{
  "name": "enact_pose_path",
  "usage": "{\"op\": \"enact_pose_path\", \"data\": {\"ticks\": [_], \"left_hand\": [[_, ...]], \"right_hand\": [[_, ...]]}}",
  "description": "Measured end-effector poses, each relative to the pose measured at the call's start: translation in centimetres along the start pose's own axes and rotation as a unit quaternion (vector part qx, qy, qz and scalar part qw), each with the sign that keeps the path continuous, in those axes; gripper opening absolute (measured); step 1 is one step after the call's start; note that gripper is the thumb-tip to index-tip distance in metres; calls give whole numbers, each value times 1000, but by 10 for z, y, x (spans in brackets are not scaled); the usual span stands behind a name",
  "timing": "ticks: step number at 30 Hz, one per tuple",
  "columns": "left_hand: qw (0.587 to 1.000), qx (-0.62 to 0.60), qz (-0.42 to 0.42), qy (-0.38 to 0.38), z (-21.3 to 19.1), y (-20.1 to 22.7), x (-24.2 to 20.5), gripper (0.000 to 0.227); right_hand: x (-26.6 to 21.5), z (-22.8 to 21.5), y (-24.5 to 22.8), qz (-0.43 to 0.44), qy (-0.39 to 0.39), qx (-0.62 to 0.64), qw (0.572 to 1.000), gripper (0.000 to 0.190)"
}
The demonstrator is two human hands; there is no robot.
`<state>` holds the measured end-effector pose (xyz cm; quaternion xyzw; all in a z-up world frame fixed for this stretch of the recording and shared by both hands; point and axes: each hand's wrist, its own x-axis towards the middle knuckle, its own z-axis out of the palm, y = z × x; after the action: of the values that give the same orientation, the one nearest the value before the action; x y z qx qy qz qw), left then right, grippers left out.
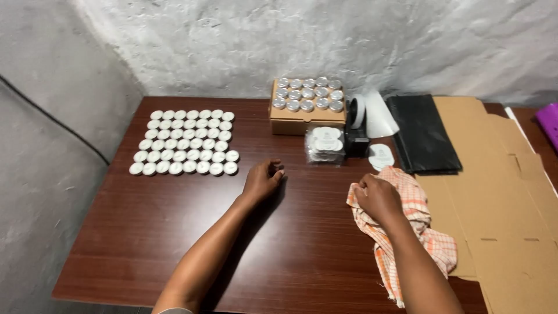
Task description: Cleaning the base of tealight candles with a cloth and organizing them into a grid on a table.
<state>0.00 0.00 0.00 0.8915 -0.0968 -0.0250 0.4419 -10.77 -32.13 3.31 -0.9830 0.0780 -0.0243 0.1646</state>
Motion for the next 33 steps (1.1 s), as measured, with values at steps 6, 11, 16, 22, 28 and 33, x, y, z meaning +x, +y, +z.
{"op": "enact_pose_path", "data": {"ticks": [6,11,16,22,28,33], "left_hand": [[993,104,-6,58,-36,-33,-39,31],[984,143,-12,106,-66,-40,-67,36],[966,198,39,164,-72,-47,-77,40],[961,215,36,171,-64,-55,-71,41],[954,202,81,204,-61,-55,-77,35],[933,215,133,255,-59,-51,-82,29]], "right_hand": [[1,2,1,-6,-1,-2,1000,27],[-5,-4,-7,-8,-4,-7,1000,28],[-11,-4,-16,-39,-48,-58,996,35],[-13,5,-13,-94,-81,-173,977,34],[-11,29,5,-153,-97,-61,981,26],[-26,17,-18,-249,-106,163,949,32]]}}
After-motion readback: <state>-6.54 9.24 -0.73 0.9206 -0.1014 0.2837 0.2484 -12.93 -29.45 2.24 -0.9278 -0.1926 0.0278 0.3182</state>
